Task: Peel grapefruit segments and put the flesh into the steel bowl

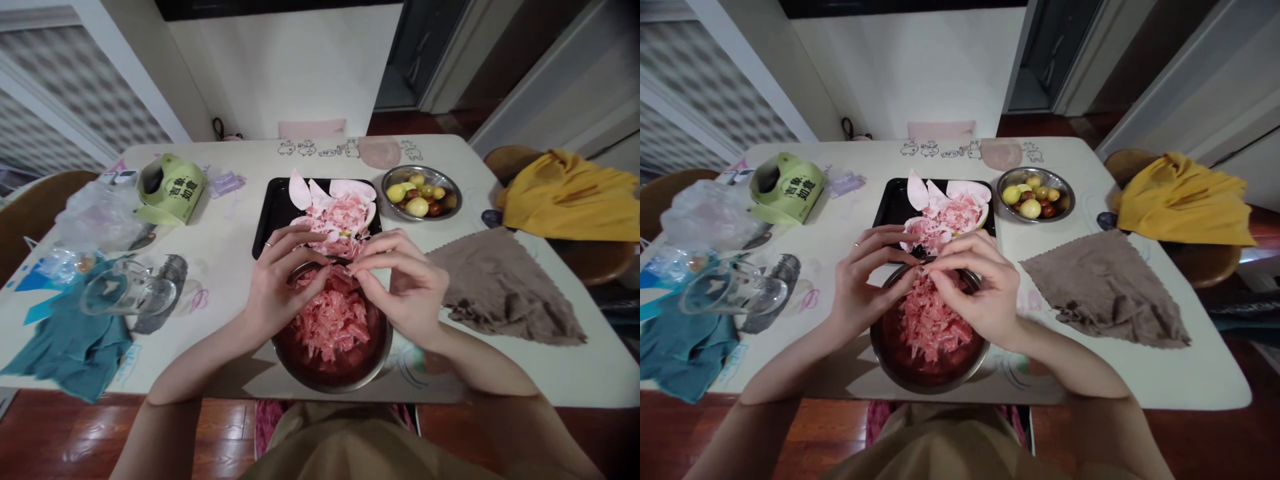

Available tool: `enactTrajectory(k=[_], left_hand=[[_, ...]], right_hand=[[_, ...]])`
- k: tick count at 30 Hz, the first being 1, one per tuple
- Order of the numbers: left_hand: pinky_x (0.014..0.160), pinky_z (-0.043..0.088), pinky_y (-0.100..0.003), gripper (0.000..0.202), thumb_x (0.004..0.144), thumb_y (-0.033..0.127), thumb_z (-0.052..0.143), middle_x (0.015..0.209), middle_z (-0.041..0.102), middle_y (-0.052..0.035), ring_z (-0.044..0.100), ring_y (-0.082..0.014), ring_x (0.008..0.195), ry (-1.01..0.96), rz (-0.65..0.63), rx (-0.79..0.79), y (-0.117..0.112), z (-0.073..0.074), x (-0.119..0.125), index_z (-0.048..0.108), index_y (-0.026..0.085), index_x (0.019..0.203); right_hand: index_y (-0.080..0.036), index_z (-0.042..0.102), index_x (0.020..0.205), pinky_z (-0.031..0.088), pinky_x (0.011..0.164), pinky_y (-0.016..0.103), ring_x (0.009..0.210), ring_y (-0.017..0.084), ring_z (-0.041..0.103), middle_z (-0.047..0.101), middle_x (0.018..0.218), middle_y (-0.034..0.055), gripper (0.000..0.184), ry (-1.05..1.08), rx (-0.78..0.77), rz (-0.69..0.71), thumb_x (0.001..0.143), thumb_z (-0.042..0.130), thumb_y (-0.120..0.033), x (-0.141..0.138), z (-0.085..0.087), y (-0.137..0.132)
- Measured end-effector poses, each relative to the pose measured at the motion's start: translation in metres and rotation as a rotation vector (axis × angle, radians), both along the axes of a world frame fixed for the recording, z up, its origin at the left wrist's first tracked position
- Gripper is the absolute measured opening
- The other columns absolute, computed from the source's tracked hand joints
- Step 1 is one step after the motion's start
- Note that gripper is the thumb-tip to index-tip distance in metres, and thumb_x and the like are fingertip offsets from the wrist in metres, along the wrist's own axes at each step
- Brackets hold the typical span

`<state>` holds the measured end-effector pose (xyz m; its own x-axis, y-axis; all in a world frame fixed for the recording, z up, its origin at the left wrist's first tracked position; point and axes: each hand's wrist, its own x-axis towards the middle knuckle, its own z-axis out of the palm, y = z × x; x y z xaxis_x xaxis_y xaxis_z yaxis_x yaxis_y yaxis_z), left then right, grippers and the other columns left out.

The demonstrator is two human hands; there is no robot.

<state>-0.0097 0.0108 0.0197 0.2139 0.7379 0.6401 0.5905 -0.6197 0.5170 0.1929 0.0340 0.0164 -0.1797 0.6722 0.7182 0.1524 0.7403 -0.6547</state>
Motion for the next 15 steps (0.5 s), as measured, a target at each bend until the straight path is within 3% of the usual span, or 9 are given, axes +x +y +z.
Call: enactTrajectory(k=[8, 12, 15], left_hand=[[0.106, 0.054, -0.05, 0.012, 0.088, 0.025, 0.077, 0.117, 0.075, -0.0076, 0.063, -0.0268, 0.123, 0.063, -0.106, -0.089, 0.0007, 0.0013, -0.001, 0.072, 0.023, 0.098], [0.109, 0.052, -0.05, 0.029, 0.085, 0.029, 0.08, 0.121, 0.074, -0.0075, 0.063, -0.0265, 0.124, -0.013, -0.053, -0.037, -0.0025, 0.0072, -0.0007, 0.072, 0.024, 0.113], [0.109, 0.053, -0.051, 0.023, 0.087, 0.026, 0.078, 0.119, 0.075, -0.007, 0.063, -0.0259, 0.125, -0.025, -0.045, 0.0, -0.0025, 0.0075, -0.0004, 0.073, 0.025, 0.11]], right_hand=[[-0.029, 0.076, 0.087, 0.053, 0.079, 0.041, 0.082, 0.018, 0.066, 0.073, 0.084, 0.0004, 0.011, -0.055, 0.02, -0.083, 0.086, 0.072, -0.019, -0.0009, 0.0042, 0.0014], [-0.028, 0.076, 0.085, 0.051, 0.082, 0.041, 0.082, 0.018, 0.066, 0.073, 0.082, -0.0001, 0.009, -0.105, 0.074, -0.133, 0.085, 0.074, -0.02, -0.0054, 0.0006, 0.004], [-0.028, 0.076, 0.086, 0.051, 0.082, 0.041, 0.083, 0.019, 0.066, 0.074, 0.082, -0.0002, 0.009, -0.119, 0.098, -0.137, 0.085, 0.075, -0.019, -0.0078, -0.0026, 0.0036]])
